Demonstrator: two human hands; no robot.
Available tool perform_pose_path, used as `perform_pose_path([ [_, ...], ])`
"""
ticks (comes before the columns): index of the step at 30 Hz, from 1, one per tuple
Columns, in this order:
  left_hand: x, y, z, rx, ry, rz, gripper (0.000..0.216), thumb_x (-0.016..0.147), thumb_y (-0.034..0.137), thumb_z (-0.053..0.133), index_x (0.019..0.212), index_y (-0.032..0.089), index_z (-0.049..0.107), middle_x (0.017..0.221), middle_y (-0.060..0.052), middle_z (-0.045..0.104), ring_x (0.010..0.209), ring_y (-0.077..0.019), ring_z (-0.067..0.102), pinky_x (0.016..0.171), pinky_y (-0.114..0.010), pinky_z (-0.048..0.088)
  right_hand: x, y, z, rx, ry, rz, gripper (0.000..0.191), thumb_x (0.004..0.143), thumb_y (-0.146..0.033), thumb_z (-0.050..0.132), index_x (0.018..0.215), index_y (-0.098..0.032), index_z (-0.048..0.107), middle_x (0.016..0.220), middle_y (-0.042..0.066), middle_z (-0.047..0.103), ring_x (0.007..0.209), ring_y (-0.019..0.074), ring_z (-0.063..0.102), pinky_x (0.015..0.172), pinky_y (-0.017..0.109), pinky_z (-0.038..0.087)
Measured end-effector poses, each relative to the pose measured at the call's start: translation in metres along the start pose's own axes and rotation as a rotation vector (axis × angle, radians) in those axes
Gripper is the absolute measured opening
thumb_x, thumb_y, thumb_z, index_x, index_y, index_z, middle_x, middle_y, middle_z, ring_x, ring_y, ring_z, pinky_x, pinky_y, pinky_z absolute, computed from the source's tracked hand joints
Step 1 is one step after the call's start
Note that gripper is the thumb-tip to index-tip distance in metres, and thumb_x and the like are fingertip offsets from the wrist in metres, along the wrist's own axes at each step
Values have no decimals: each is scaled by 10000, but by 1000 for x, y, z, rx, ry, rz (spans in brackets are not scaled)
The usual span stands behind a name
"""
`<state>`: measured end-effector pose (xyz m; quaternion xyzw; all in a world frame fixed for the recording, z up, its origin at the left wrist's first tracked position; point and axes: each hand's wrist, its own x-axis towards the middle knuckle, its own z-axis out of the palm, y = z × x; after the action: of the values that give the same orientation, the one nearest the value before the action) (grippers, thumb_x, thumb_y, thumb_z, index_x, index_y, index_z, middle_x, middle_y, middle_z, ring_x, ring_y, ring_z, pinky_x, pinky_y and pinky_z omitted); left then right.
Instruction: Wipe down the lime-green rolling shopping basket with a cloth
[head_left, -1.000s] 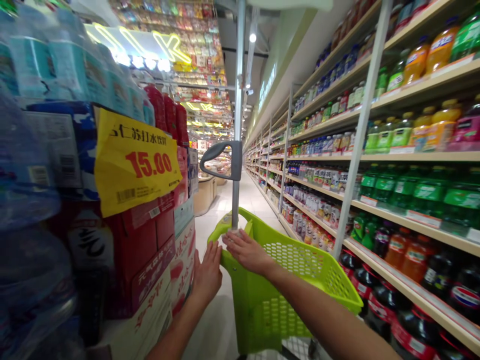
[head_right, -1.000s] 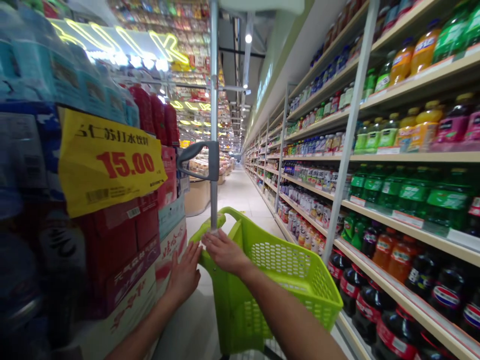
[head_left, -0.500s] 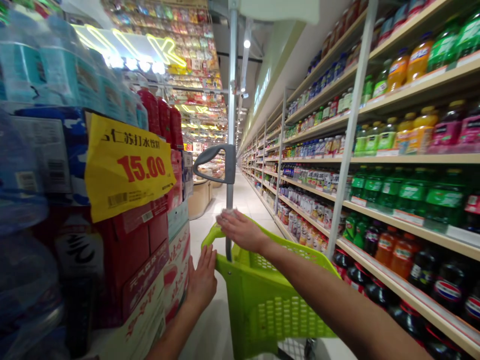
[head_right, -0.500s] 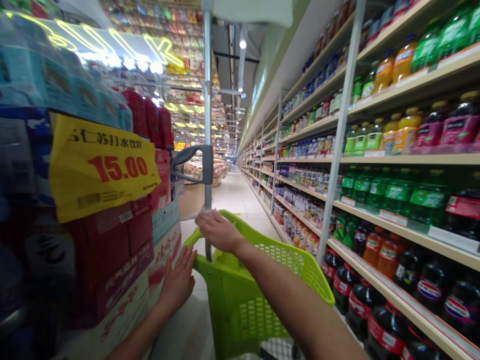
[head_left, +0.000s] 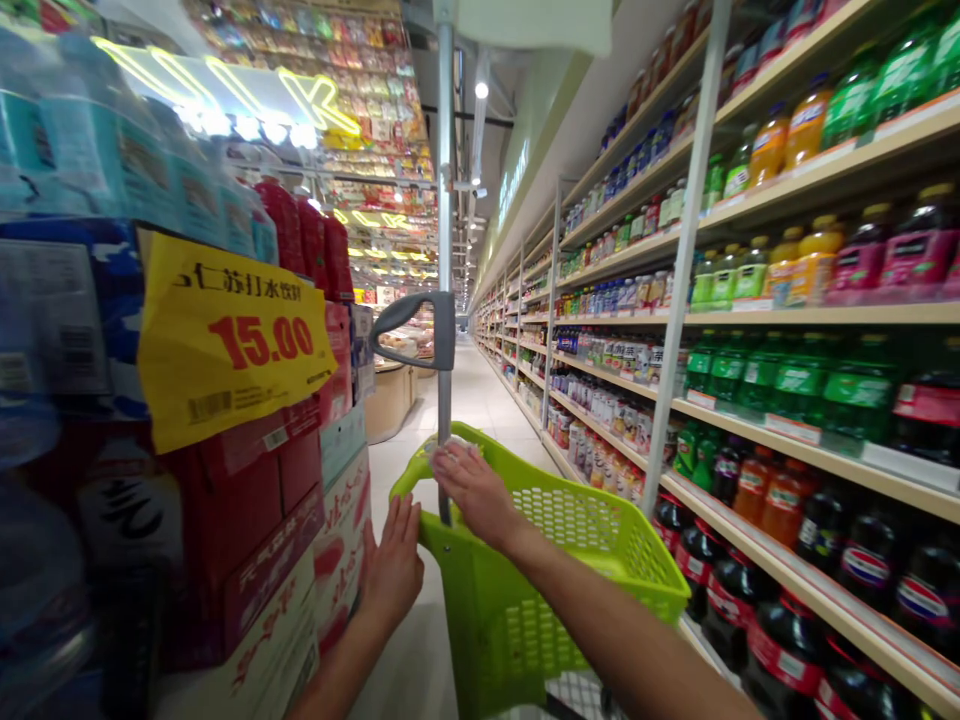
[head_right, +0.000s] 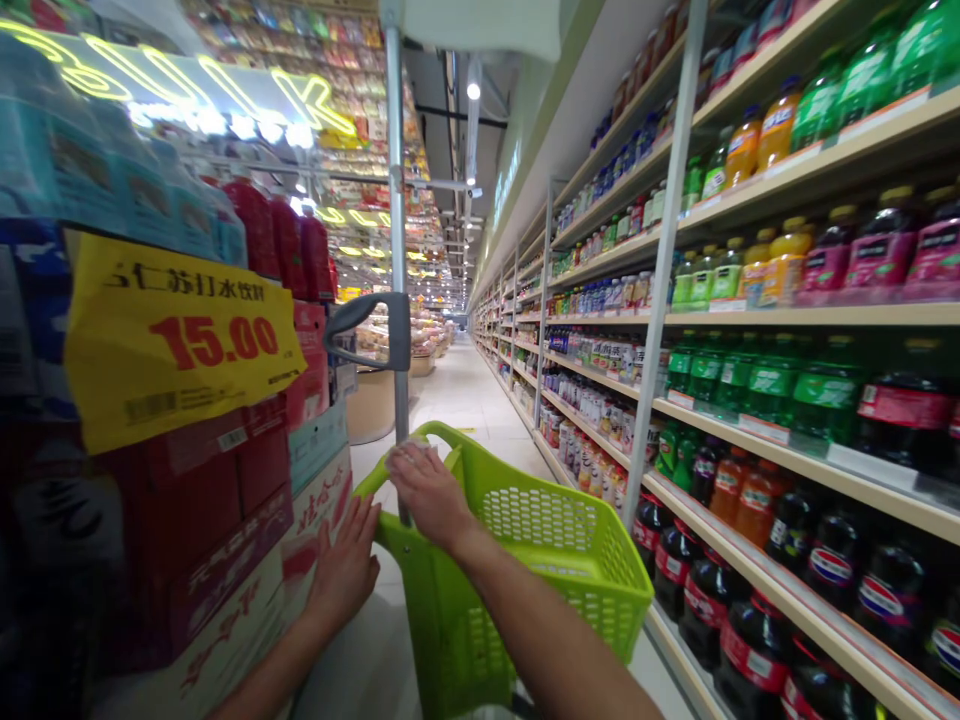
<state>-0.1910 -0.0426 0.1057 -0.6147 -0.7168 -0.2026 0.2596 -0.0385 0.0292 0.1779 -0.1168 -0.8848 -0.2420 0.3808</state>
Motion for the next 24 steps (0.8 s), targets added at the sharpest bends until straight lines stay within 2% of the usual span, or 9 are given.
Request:
perform_pose_path([
  [2, 0, 2, 0, -8, 21, -6, 624, 665, 70, 377, 1287, 118, 375, 1381, -120, 338, 1291, -270, 259, 1031, -550, 147, -11, -7, 9, 30, 45, 167, 376, 830, -93, 406, 1180, -175, 516, 1267, 55, 496, 1273, 212, 289, 1019, 422, 324],
  [5, -4, 9, 2, -20, 98, 12, 610, 682, 80, 376, 1292, 102, 361, 1376, -142, 339, 1287, -256, 273, 1042, -527, 143, -46, -24, 34, 75, 64, 362, 415, 796, -49, 401, 1173, -175, 523, 1186, 74, 560, 1197, 189, 407, 976, 388, 389],
  [8, -9, 25, 4, -41, 136, 134, 580, 698, 95, 374, 1278, 111, 385, 1377, -125, 339, 1289, -227, 276, 1064, -479, 128, -88, -35, 51, 73, 67, 443, 473, 774, -20, 381, 1215, -155, 483, 1214, 87, 537, 1187, 184, 417, 975, 380, 394],
  [11, -12, 45, 8, -66, 79, 263, 591, 689, 95, 373, 1277, 148, 395, 1377, -85, 349, 1287, -217, 280, 1069, -475, 127, -135, -21, 44, 14, 49, 463, 492, 770, -17, 372, 1229, -162, 472, 1241, 83, 515, 1198, 200, 401, 974, 407, 385],
  [14, -12, 62, 17, -68, -5, 276, 590, 679, 118, 390, 1266, 160, 416, 1361, -75, 380, 1290, -238, 272, 1061, -507, 125, -183, 4, 27, -85, 52, 606, 475, 760, -12, 356, 1175, -165, 528, 1155, 99, 575, 1118, 210, 476, 924, 422, 418],
  [16, -13, 71, 22, -68, -36, 261, 579, 681, 134, 397, 1259, 152, 429, 1353, -79, 394, 1294, -252, 257, 1058, -519, 120, -202, 12, 22, -123, 68, 693, 466, 753, -11, 348, 1142, -162, 556, 1117, 110, 594, 1086, 211, 500, 913, 427, 421],
  [19, -14, 84, 26, -79, -55, 254, 578, 687, 140, 398, 1264, 126, 423, 1354, -96, 387, 1299, -262, 241, 1057, -519, 126, -194, 1, 28, -63, 56, 700, 482, 729, 1, 352, 1137, -150, 559, 1153, 116, 574, 1127, 208, 468, 946, 425, 393],
  [24, -14, 94, 23, -100, -135, 247, 557, 719, 152, 377, 1273, 119, 407, 1369, -99, 360, 1298, -257, 242, 1055, -528, 120, -141, -28, 46, 111, 18, 607, 550, 677, -1, 377, 1189, -149, 512, 1264, 106, 490, 1229, 200, 354, 1005, 435, 323],
])
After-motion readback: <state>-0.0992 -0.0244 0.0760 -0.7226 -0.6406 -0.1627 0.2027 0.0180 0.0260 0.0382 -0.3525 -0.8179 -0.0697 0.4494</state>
